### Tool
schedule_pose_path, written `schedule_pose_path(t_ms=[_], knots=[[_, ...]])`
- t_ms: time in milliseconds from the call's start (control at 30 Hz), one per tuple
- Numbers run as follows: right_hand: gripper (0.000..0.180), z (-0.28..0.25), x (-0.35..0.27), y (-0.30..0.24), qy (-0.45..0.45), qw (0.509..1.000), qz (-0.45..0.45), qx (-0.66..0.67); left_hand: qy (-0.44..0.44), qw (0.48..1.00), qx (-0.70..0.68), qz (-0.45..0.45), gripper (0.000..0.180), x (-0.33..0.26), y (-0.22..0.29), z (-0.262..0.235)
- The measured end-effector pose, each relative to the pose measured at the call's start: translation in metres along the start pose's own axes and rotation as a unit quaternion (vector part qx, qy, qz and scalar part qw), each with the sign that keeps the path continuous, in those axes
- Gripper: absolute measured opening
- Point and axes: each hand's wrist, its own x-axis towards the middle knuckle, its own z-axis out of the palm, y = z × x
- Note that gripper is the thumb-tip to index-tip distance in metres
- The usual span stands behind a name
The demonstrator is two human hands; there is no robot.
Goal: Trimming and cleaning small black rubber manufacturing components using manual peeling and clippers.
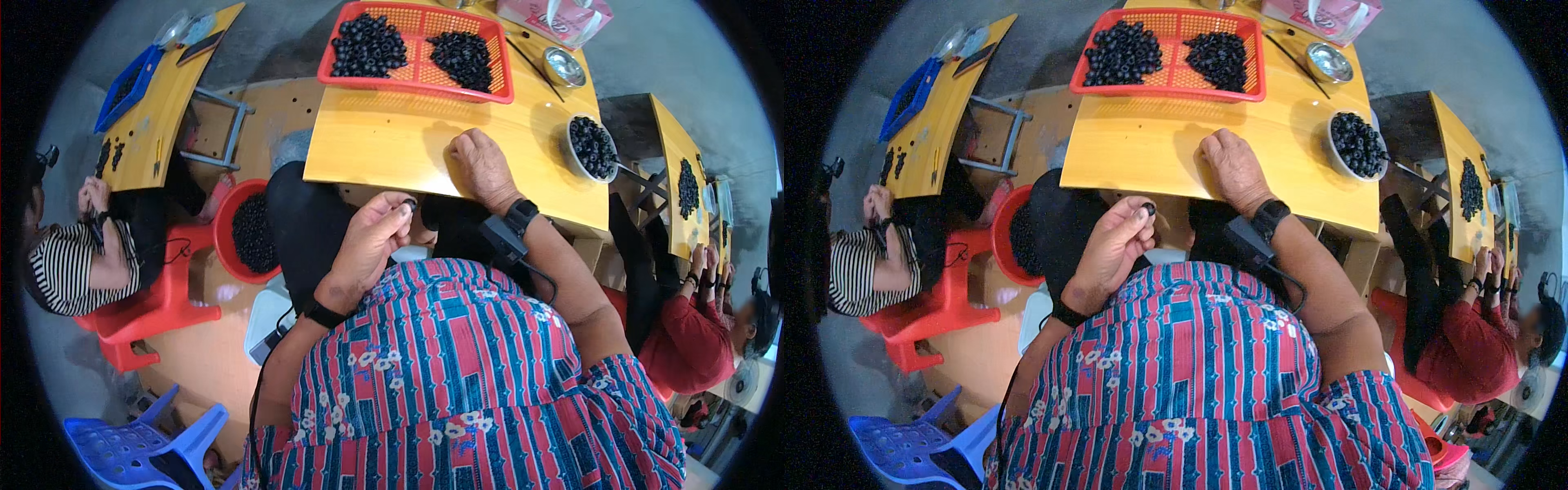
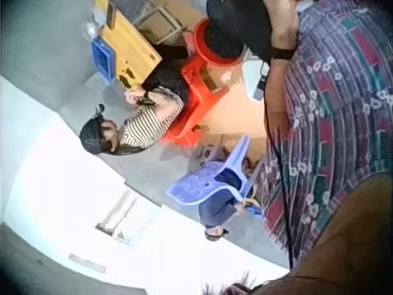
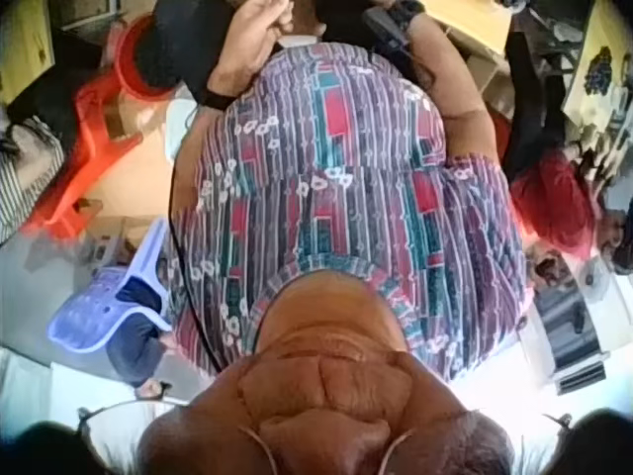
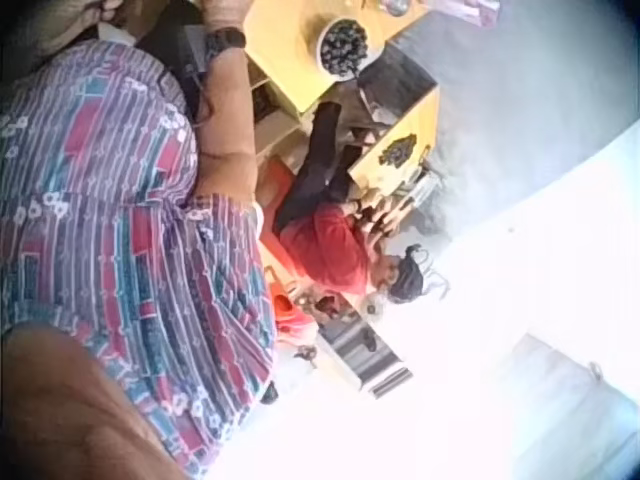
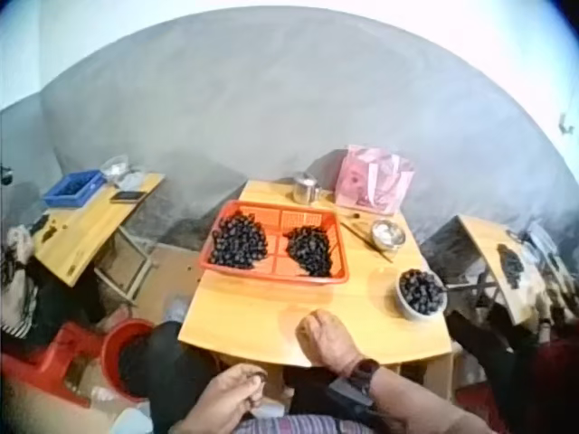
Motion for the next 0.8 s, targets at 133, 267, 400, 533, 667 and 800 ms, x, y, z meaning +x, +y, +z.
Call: schedule_pose_path(t_ms=[133,267,400,533,667,800], knots=[[0.011,-0.008,0.004,-0.015,0.009,1.0,-0.003,-0.015,-0.002,1.0,-0.009,0.017,0.015,-0.003,0.004,0.0],[0.009,-0.012,0.003,-0.023,0.021,0.973,0.063,0.222,-0.004,0.999,-0.019,0.028,0.015,-0.003,0.006,-0.002],[0.008,-0.036,0.002,-0.062,-0.114,0.756,0.17,0.622,0.002,0.999,-0.016,0.032,0.014,-0.002,0.001,-0.007],[0.013,-0.04,0.001,-0.073,-0.155,0.716,0.147,0.665,0.018,0.998,0.039,0.04,0.013,0.001,-0.001,-0.005],[0.015,-0.04,0.003,-0.078,-0.167,0.715,0.164,0.659,0.046,0.987,0.13,0.079,0.014,-0.001,0.001,0.0],[0.018,-0.038,0.005,-0.077,-0.183,0.723,0.163,0.646,0.058,0.979,0.162,0.109,0.014,-0.001,0.001,0.001]])
